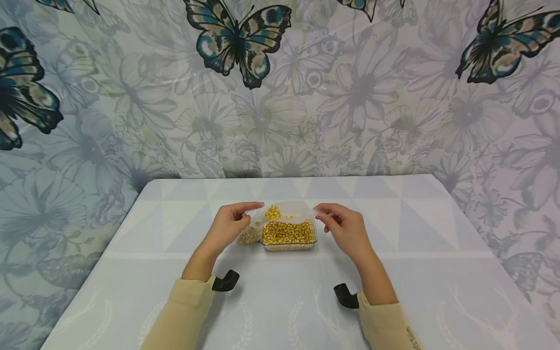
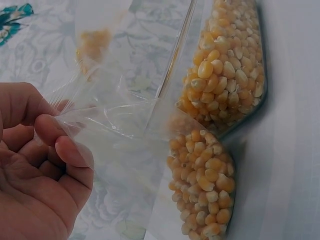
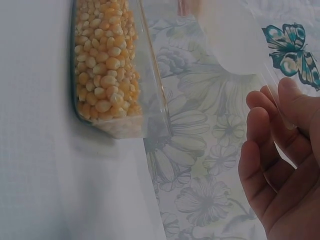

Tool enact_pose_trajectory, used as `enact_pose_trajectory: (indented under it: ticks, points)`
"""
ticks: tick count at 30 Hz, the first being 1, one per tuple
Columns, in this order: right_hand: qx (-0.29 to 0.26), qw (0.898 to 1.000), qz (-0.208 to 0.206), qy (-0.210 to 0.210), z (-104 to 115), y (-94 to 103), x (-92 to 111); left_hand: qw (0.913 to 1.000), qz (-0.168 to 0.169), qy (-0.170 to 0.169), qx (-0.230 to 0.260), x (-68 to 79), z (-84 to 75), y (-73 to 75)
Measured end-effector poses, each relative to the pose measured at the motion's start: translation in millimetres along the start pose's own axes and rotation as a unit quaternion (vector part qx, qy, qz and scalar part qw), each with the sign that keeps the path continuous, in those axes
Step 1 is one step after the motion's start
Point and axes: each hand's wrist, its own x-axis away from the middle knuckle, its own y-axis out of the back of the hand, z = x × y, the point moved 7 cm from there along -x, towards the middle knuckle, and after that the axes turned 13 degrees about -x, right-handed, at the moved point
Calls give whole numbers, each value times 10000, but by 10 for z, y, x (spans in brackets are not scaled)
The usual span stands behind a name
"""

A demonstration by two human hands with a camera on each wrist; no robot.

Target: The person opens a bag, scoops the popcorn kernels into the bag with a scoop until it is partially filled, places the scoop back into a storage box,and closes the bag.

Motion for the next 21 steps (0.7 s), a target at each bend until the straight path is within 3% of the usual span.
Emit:
enact_pose_trajectory:
  ticks: [12, 21]
  points:
    - [285, 9993, 42, 252, 93, -38, 11, 10000, 57, -26, 9, 3, -9, -15]
    - [583, 9956, 22, 733, 176, -69, 13, 10000, 70, 0, 42, 2, -17, -24]
